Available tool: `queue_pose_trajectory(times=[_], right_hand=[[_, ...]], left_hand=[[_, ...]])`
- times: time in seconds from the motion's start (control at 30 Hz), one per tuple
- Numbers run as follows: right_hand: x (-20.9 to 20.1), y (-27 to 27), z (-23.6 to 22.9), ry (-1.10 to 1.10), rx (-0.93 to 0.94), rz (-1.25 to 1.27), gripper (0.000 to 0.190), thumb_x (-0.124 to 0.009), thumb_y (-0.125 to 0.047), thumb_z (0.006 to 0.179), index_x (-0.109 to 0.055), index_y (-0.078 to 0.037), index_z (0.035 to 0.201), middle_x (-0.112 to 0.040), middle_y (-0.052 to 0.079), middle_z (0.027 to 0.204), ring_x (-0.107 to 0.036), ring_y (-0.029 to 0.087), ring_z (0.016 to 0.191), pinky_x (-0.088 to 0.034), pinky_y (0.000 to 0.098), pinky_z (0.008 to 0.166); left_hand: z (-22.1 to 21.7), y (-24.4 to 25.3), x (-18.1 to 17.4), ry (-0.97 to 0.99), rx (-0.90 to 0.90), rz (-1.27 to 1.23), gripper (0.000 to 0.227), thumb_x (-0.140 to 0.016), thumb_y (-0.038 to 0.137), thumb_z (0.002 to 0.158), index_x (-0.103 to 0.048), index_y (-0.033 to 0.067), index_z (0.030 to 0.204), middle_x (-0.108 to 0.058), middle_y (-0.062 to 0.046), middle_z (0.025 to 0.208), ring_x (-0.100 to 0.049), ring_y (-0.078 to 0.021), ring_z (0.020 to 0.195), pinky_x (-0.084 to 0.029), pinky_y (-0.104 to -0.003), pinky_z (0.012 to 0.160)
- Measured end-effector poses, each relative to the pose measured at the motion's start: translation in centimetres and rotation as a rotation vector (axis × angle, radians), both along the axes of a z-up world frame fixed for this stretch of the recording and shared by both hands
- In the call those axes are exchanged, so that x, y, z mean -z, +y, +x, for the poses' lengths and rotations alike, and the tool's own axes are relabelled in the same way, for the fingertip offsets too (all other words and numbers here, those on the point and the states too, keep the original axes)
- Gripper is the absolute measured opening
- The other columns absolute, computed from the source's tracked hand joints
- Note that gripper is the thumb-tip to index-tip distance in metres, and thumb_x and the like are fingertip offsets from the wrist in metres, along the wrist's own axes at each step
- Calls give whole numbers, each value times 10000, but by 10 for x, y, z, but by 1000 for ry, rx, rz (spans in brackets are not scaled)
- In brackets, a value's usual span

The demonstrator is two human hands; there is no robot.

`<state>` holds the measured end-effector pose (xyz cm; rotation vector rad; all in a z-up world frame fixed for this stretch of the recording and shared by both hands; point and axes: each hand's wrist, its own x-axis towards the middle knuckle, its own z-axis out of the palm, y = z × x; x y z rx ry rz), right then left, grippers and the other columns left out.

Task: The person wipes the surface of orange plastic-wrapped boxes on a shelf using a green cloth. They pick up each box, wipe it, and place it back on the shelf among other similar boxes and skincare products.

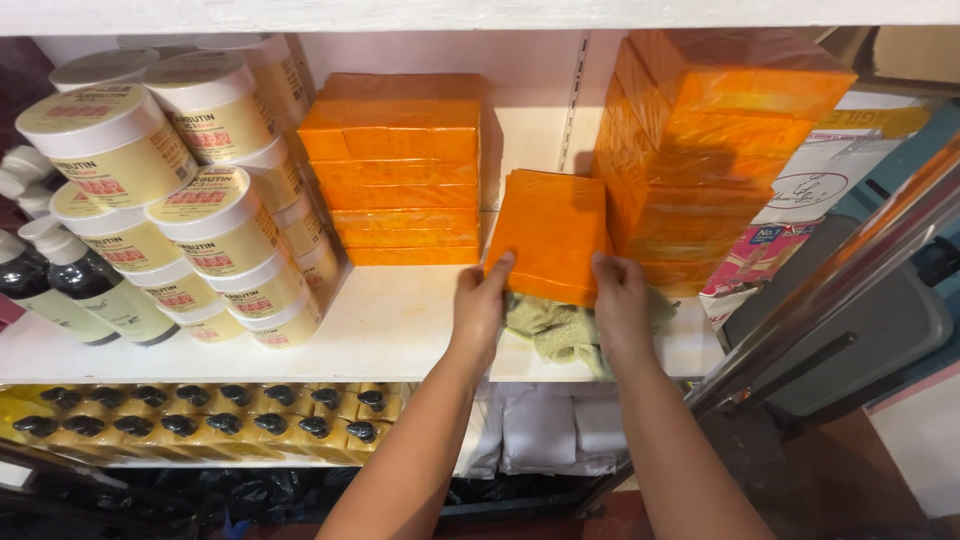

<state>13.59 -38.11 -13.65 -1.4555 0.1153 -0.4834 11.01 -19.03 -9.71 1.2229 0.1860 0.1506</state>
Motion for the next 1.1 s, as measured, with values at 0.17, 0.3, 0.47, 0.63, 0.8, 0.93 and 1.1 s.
queue_pose_trajectory(times=[0.17,0.3,0.47,0.63,0.8,0.93,1.1], right_hand=[[-46,10,-25,174,-249,503,400,-696,-141,880,-572,-61,1252,-678,38,1153,-654,185,1063,-514,423,912],[-61,37,-61,128,-414,515,502,-702,-82,831,-585,-44,1318,-695,66,1235,-670,236,1108,-529,447,923],[-34,62,-88,176,-520,508,505,-701,-87,841,-574,-25,1326,-699,69,1203,-685,208,1067,-554,403,897],[-12,37,-94,408,-612,-49,492,-731,-127,875,-615,-34,1344,-706,168,1074,-675,283,929,-549,410,817],[-40,53,-102,140,368,-986,765,-837,-341,761,-548,-68,1415,-459,225,1462,-449,406,1312,-412,520,1094],[-29,83,-80,446,286,-1078,1080,-934,-434,624,-434,-60,1505,-257,264,1581,-185,531,1486,-148,829,1053],[17,80,-72,154,536,-1175,727,-820,-367,696,-589,-48,1306,-555,174,1450,-441,396,1353,-259,695,1110]], left_hand=[[-7,12,-10,124,264,-225,432,-757,394,878,-686,84,1170,-702,7,925,-604,-94,725,-474,-235,643],[-13,30,-2,76,415,-654,385,-780,304,886,-664,162,1225,-717,-23,1037,-621,-151,776,-526,-325,721],[-47,53,-23,-7,460,-722,447,-684,86,835,-615,69,1277,-712,-82,1218,-703,-234,1101,-554,-410,977],[-52,95,-11,-126,448,-625,522,-640,-70,767,-601,-13,1284,-698,-127,1215,-685,-271,1108,-549,-416,1001],[-42,140,-3,-249,449,-399,506,-631,-129,667,-654,-95,1171,-738,-167,1049,-700,-283,938,-563,-381,875],[-47,172,-18,-295,492,-310,528,-629,-146,608,-666,-63,1129,-743,-128,1010,-721,-239,900,-581,-354,838],[-35,204,7,-291,477,-181,508,-633,-134,596,-679,-64,1097,-741,-129,902,-701,-212,745,-580,-330,727]])
